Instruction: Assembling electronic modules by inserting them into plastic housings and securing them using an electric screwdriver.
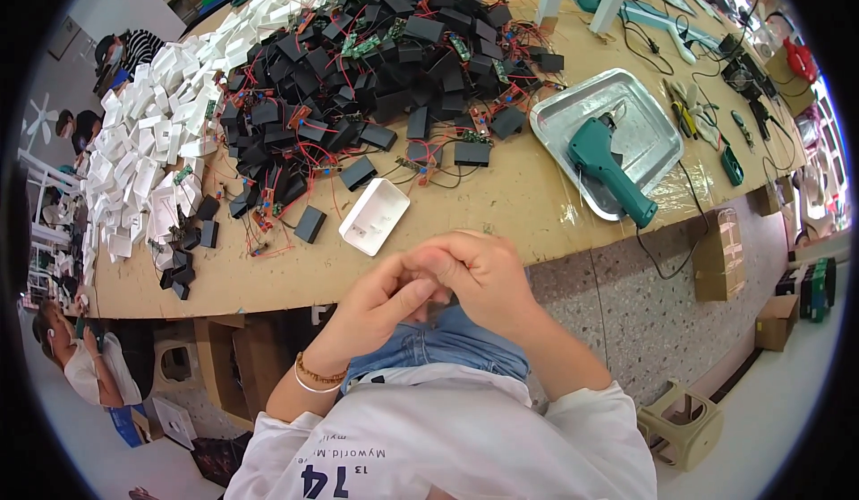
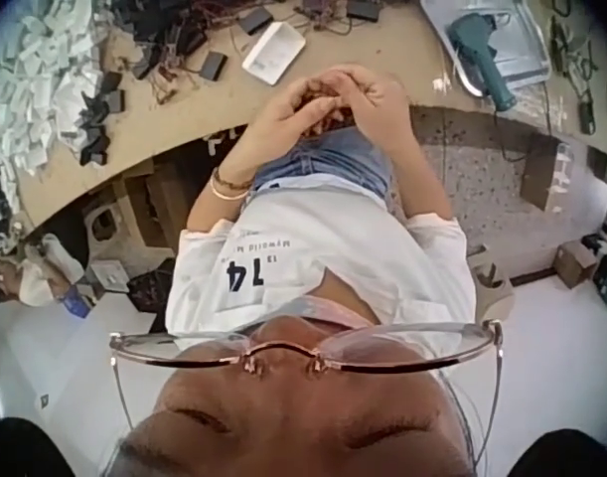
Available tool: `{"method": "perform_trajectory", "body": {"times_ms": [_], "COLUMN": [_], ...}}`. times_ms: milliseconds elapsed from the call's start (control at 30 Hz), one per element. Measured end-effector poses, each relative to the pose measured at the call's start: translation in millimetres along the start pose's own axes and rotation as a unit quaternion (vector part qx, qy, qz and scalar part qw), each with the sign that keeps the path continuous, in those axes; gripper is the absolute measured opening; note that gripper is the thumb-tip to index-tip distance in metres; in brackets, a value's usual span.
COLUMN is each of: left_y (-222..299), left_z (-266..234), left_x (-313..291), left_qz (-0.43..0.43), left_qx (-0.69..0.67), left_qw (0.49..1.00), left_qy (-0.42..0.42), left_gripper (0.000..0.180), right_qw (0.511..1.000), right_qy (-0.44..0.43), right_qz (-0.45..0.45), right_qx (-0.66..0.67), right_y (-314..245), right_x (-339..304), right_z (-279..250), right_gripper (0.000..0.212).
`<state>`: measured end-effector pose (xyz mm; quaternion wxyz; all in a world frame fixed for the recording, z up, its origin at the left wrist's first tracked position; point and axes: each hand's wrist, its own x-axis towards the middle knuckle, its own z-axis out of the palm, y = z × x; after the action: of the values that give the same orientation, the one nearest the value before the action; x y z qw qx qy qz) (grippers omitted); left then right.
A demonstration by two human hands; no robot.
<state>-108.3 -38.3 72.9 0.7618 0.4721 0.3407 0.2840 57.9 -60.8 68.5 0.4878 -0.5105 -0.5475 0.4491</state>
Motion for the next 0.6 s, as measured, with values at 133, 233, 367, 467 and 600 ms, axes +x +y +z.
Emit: {"method": "perform_trajectory", "body": {"times_ms": [133, 233, 367, 467, 600], "left_y": [1.9, 0.5, 3.1, 24.5, 44.9], "left_z": [-19.2, -27.8, -35.9, -35.9, -57.1], "left_x": [-6.1, -10.7, -18.0, -24.7, -26.5], "left_qz": [0.011, 0.062, 0.097, 0.108, 0.196], "left_qx": [0.232, 0.302, 0.304, 0.351, 0.449], "left_qw": [0.971, 0.949, 0.947, 0.93, 0.872], "left_qy": [-0.056, -0.064, -0.042, -0.028, 0.02], "left_gripper": [0.02, 0.017, 0.015, 0.013, 0.012], "right_qw": [0.995, 0.986, 0.98, 0.969, 0.973], "right_qy": [0.004, 0.1, -0.014, -0.067, -0.026], "right_qz": [0.097, 0.114, -0.048, -0.045, -0.022], "right_qx": [0.011, 0.071, -0.192, -0.232, -0.229], "right_y": [5.9, 28.3, 42.1, 56.9, 82.0], "right_x": [12.9, 53.1, 92.8, 95.1, 73.5], "right_z": [0.8, -6.9, 25.1, 26.3, 6.5], "right_gripper": [0.025, 0.027, 0.035, 0.039, 0.042]}}
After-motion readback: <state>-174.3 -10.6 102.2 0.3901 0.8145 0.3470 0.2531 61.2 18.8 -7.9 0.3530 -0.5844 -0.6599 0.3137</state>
